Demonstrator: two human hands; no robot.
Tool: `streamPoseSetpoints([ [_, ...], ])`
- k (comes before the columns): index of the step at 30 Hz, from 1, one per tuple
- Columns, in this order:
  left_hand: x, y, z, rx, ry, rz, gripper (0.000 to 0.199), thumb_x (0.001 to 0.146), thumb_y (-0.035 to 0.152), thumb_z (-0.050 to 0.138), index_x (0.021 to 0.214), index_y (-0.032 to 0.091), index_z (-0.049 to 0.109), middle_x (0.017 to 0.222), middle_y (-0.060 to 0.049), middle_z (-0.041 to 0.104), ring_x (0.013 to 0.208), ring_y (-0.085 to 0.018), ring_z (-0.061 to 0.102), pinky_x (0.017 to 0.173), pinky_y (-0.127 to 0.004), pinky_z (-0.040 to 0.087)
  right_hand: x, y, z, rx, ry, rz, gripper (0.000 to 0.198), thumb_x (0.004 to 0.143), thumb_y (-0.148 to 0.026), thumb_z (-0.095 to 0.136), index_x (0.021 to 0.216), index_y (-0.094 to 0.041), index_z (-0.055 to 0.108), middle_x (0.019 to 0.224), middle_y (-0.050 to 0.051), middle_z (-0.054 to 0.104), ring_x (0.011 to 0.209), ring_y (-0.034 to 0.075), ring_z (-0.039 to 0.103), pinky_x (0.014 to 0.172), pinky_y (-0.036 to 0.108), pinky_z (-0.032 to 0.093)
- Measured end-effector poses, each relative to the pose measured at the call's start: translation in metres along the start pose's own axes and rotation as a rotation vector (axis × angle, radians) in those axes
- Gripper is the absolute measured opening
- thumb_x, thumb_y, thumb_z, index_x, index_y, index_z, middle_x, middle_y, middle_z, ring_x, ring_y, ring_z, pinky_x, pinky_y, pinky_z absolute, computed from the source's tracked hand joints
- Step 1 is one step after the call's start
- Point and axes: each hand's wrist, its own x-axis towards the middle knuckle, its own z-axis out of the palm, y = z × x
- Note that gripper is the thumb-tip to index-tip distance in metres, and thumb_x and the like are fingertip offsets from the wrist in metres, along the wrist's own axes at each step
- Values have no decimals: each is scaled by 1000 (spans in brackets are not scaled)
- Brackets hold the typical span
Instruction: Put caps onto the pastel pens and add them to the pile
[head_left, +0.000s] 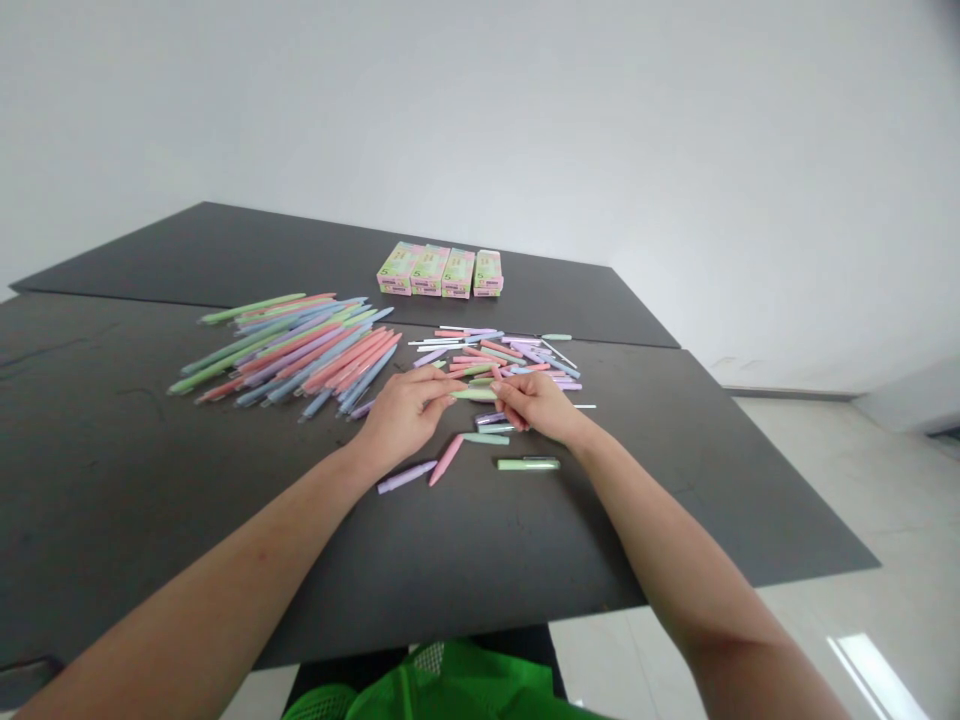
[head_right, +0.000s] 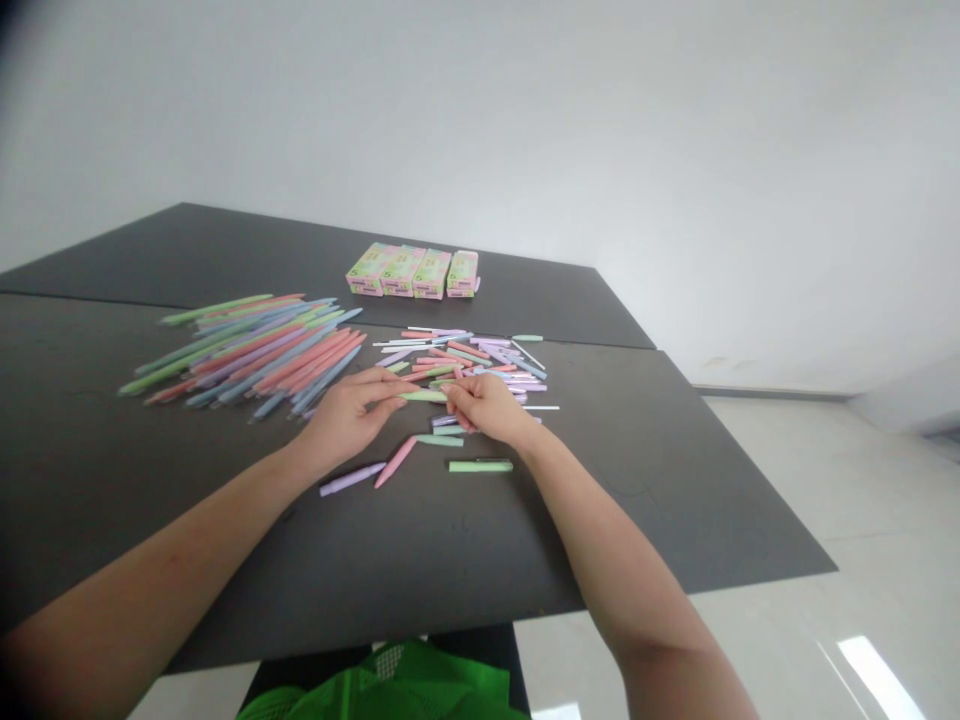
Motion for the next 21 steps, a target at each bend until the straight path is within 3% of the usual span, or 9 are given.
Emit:
streamPoseSetpoints([
  [3,0,-1,1,-28,8,-5,25,88,18,56,104,23,74,103,-5,70,96,-19,65,88,-32,50,-2,-4,-4,13,-23,-26,46,89,-55,47,69,-16,59,50,0,57,43,9,46,46,22,37],
  [6,0,-2,2,-39,-1,-20,26,87,18,55,105,23,74,104,-5,70,97,-19,65,90,-32,50,-3,-4,-7,-63,49,-187,34,84,-49,60,80,-16,63,71,2,63,59,11,52,56,23,41],
  [8,0,-2,2,-25,-15,-34,26,87,18,56,104,23,74,104,-5,70,97,-20,65,90,-33,49,-2,-2,-6,-120,108,-250,27,80,-43,66,82,-16,63,71,1,61,61,11,50,57,23,39],
  [14,-2,-2,3,-16,4,-22,25,87,17,55,102,21,74,102,-6,71,95,-20,66,87,-33,50,3,5,0,5,100,-163,28,78,-42,68,77,-15,62,60,-1,58,50,9,46,49,23,34],
  [21,-1,0,1,72,-22,6,26,89,20,53,105,20,73,104,-6,71,96,-20,66,85,-32,50,3,3,1,75,81,-122,31,78,-45,68,76,-14,62,58,0,60,50,10,51,50,23,41],
])
